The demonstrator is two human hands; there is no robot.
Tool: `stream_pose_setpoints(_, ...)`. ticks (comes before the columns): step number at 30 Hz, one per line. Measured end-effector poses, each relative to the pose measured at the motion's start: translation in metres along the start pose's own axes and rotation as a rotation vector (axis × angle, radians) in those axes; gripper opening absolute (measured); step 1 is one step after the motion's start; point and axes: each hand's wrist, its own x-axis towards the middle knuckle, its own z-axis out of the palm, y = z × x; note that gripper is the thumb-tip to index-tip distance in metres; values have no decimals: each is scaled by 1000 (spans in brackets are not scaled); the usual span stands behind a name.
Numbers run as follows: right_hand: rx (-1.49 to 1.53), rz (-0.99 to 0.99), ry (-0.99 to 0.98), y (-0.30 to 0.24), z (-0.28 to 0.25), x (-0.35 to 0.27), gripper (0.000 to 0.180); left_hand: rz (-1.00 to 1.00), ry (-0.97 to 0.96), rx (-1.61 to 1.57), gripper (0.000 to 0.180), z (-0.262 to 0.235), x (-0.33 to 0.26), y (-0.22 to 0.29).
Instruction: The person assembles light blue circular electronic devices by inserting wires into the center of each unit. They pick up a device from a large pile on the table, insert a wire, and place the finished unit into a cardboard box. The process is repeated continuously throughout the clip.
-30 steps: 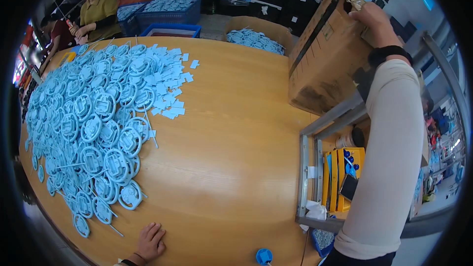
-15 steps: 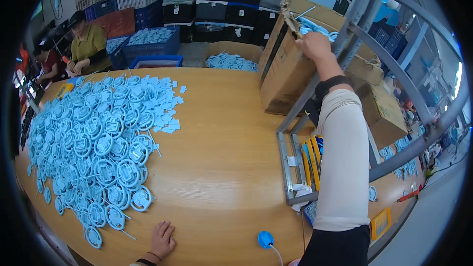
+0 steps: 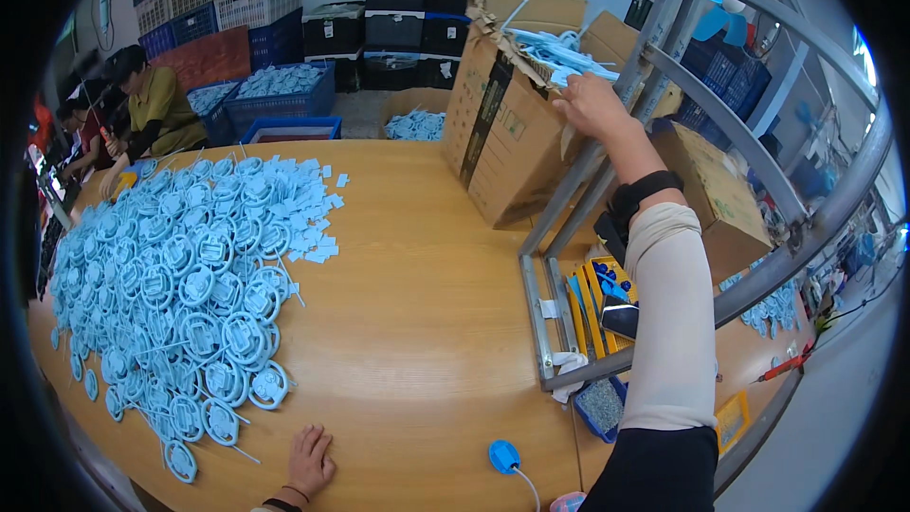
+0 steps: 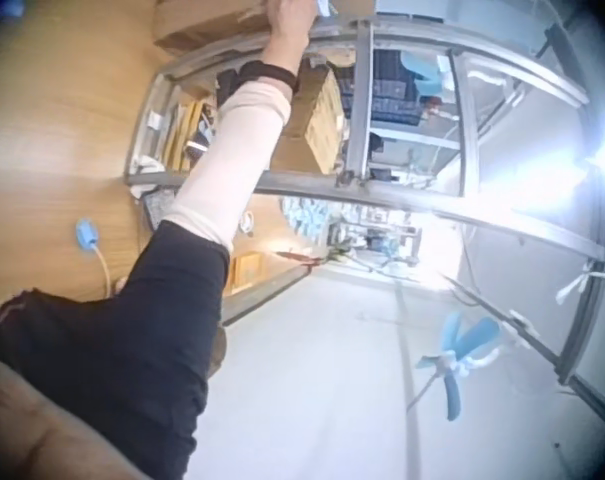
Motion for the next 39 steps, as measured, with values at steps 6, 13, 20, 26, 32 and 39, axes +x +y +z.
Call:
stream_pose_setpoints(6,70,-170,-43,-4,-22,16,28,-16,-10,-51,41,-1,3,0)
stream_pose_setpoints(13,104,269,-303,-20,-45,82,58,-58,-65,-77,42,1,4,-3)
stream_pose_setpoints(20,233,413,-2,-100,-7,154,45,-62,-54,-40,42,-4,0,0)
stream_pose_setpoints(26,106,333,272,-131,-3,117,19,-25,-33,-36,43,-2,6,-3)
stream_pose_setpoints(32,329,287,287,-204,-38,64,16,-8,6,-52,42,-3,-10,-7)
stream_pose_setpoints(39,394,299,398,-280,-62,-16,10,69,106,-110,42,-2,-20,-9)
